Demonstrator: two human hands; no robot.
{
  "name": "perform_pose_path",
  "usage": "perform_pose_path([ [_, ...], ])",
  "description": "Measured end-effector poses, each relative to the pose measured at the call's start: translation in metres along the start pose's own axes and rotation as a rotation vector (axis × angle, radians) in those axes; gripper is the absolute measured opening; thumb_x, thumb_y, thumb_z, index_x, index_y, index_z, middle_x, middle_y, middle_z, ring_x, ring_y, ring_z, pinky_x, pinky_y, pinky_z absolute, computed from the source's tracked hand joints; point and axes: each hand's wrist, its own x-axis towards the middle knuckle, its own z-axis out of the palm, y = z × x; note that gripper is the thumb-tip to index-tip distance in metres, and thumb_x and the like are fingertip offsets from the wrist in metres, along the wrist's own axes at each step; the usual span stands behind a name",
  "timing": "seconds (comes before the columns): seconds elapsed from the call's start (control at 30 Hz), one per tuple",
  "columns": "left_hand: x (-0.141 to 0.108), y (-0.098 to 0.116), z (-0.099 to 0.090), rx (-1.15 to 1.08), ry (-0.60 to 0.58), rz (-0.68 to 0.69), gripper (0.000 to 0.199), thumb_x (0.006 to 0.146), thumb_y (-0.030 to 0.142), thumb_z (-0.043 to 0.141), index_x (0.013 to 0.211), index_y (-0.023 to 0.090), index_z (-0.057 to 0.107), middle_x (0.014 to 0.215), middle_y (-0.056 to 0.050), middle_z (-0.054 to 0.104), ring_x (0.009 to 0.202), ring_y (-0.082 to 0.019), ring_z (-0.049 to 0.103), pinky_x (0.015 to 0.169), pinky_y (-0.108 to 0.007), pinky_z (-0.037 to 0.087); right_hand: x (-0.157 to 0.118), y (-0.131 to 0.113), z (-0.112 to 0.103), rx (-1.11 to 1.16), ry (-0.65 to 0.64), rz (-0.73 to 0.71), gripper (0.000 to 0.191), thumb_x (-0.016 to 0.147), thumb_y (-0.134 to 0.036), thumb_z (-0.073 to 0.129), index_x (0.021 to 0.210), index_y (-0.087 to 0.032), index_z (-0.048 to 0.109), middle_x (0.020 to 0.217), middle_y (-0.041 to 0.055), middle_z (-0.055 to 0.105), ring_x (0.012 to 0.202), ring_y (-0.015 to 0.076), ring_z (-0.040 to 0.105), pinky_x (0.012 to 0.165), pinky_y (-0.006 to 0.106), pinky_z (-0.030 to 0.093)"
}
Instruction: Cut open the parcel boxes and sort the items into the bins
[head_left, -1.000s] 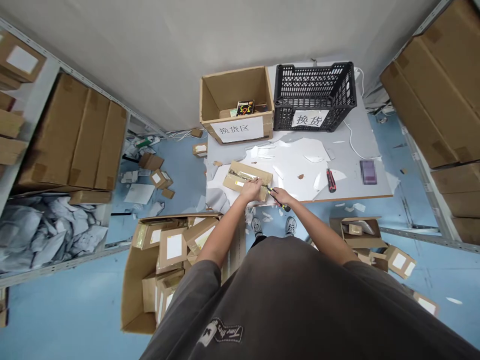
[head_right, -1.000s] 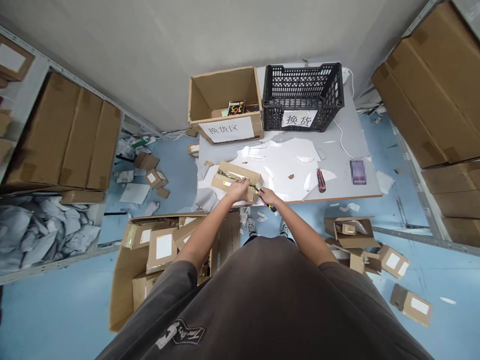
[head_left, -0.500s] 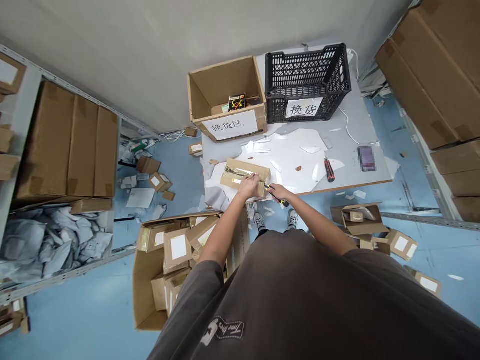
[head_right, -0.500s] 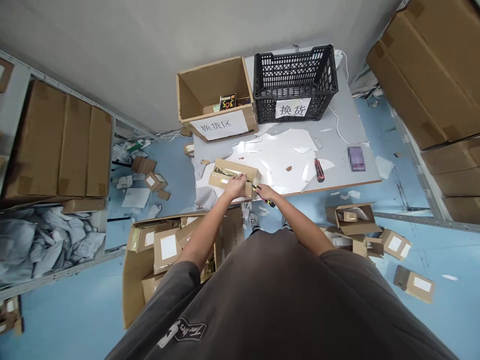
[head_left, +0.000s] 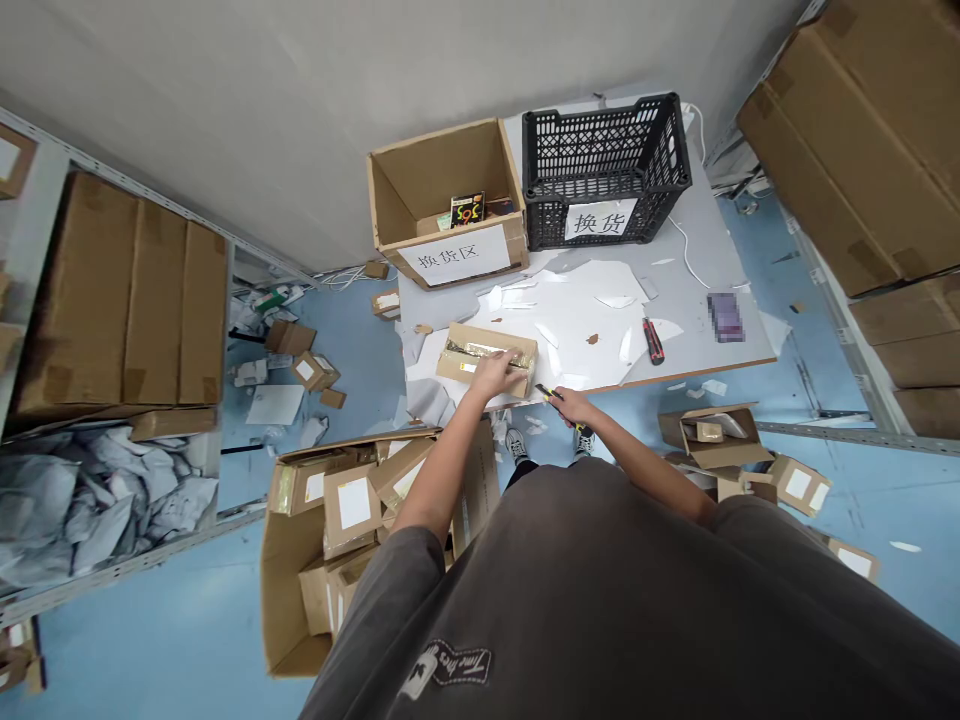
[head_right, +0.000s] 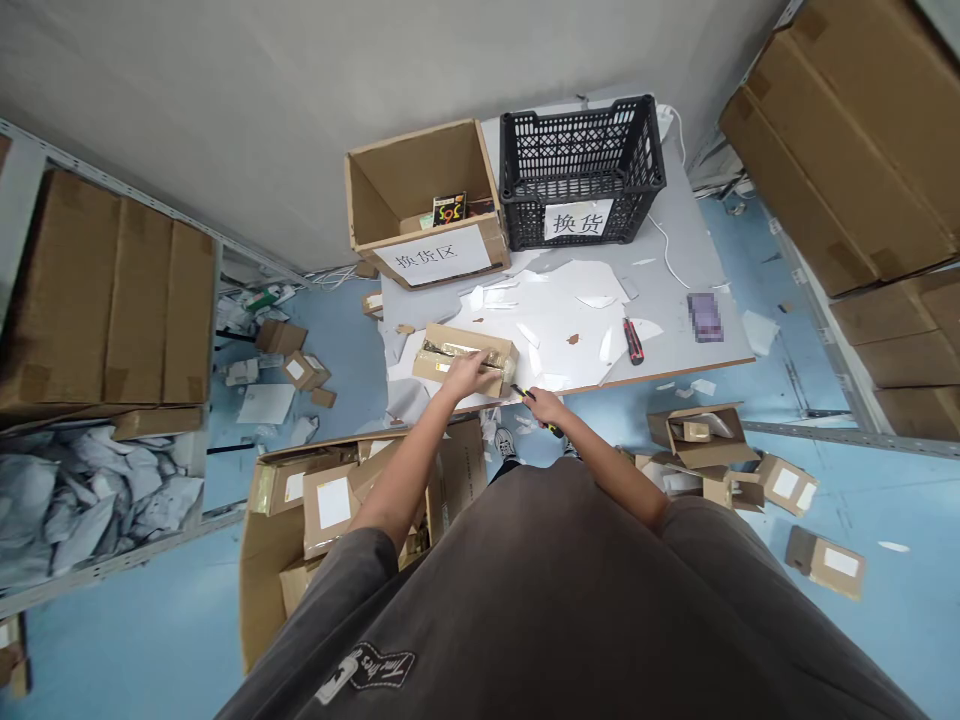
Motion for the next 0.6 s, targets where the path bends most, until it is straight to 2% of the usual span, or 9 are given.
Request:
perform_pose_path([
  [0.07, 0.006, 0.001, -0.001, 0.016, 0.051, -0.037, 0.052, 0.101, 0.04, 0.069, 0.151, 0.028, 0.062, 0.146, -0.012, 0.072, 0.142, -0.033, 0.06, 0.12, -0.047, 0.046, -0.005, 0.006, -0.006, 0.016, 0.052, 0.005, 0.022, 0.114, -0.04, 0.056, 0.098, -0.025, 0.049, 0.059, -0.007, 0.058, 0.042, 0.0145, 0.056, 0.048, 0.022, 0.04],
  [0.1, 0.011, 0.002, -0.001, 0.033, 0.068, -0.036, 0.051, 0.099, 0.037, 0.07, 0.149, 0.028, 0.065, 0.149, -0.013, 0.069, 0.146, -0.034, 0.057, 0.122, -0.05, 0.043, -0.006, 0.008, -0.008, 0.026, 0.082, 0.004, 0.022, 0.115, -0.041, 0.054, 0.099, -0.025, 0.049, 0.06, -0.007, 0.059, 0.043, 0.0144, 0.056, 0.049, 0.022, 0.04],
  [0.2, 0.026, 0.001, 0.001, 0.049, 0.054, 0.008, 0.067, 0.089, 0.033, 0.079, 0.154, 0.028, 0.063, 0.171, -0.013, 0.049, 0.162, -0.04, 0.037, 0.13, -0.055, 0.036, -0.008, 0.008, -0.013, 0.03, 0.16, -0.001, 0.028, 0.118, -0.043, 0.041, 0.101, -0.025, 0.053, 0.063, -0.0059, 0.059, 0.045, 0.0145, 0.058, 0.052, 0.023, 0.043],
  [0.3, 0.039, -0.003, 0.005, 0.03, 0.005, 0.027, 0.079, 0.087, 0.035, 0.079, 0.162, 0.025, 0.054, 0.181, -0.014, 0.034, 0.17, -0.041, 0.024, 0.132, -0.056, 0.034, -0.007, 0.005, -0.016, -0.071, 0.212, -0.035, 0.038, 0.119, -0.044, 0.033, 0.104, -0.025, 0.061, 0.07, -0.0029, 0.064, 0.057, 0.0171, 0.063, 0.06, 0.024, 0.046],
  [0.4, 0.047, -0.009, 0.009, 0.067, 0.02, 0.053, 0.073, 0.093, 0.035, 0.075, 0.161, 0.021, 0.054, 0.177, -0.019, 0.04, 0.169, -0.041, 0.027, 0.133, -0.056, 0.033, -0.003, 0.0, -0.021, -0.249, 0.298, -0.136, 0.032, 0.117, -0.044, 0.043, 0.116, -0.026, 0.069, 0.09, 0.0025, 0.074, 0.085, 0.022, 0.071, 0.073, 0.025, 0.047],
  [0.47, 0.049, -0.014, 0.012, 0.1, 0.028, 0.089, 0.065, 0.097, 0.034, 0.071, 0.159, 0.019, 0.056, 0.174, -0.022, 0.043, 0.168, -0.042, 0.03, 0.133, -0.057, 0.033, 0.002, -0.004, -0.025, -0.371, 0.328, -0.201, 0.029, 0.115, -0.044, 0.052, 0.126, -0.025, 0.071, 0.109, 0.0073, 0.077, 0.102, 0.0247, 0.071, 0.079, 0.026, 0.047],
  [0.6, 0.045, -0.024, 0.024, 0.081, 0.027, 0.121, 0.061, 0.103, 0.037, 0.065, 0.16, 0.021, 0.055, 0.177, -0.023, 0.04, 0.169, -0.041, 0.029, 0.131, -0.061, 0.036, 0.016, -0.012, -0.034, -0.58, 0.315, -0.257, 0.035, 0.113, -0.046, 0.058, 0.136, -0.024, 0.071, 0.127, 0.013, 0.073, 0.111, 0.0272, 0.069, 0.085, 0.029, 0.046],
])
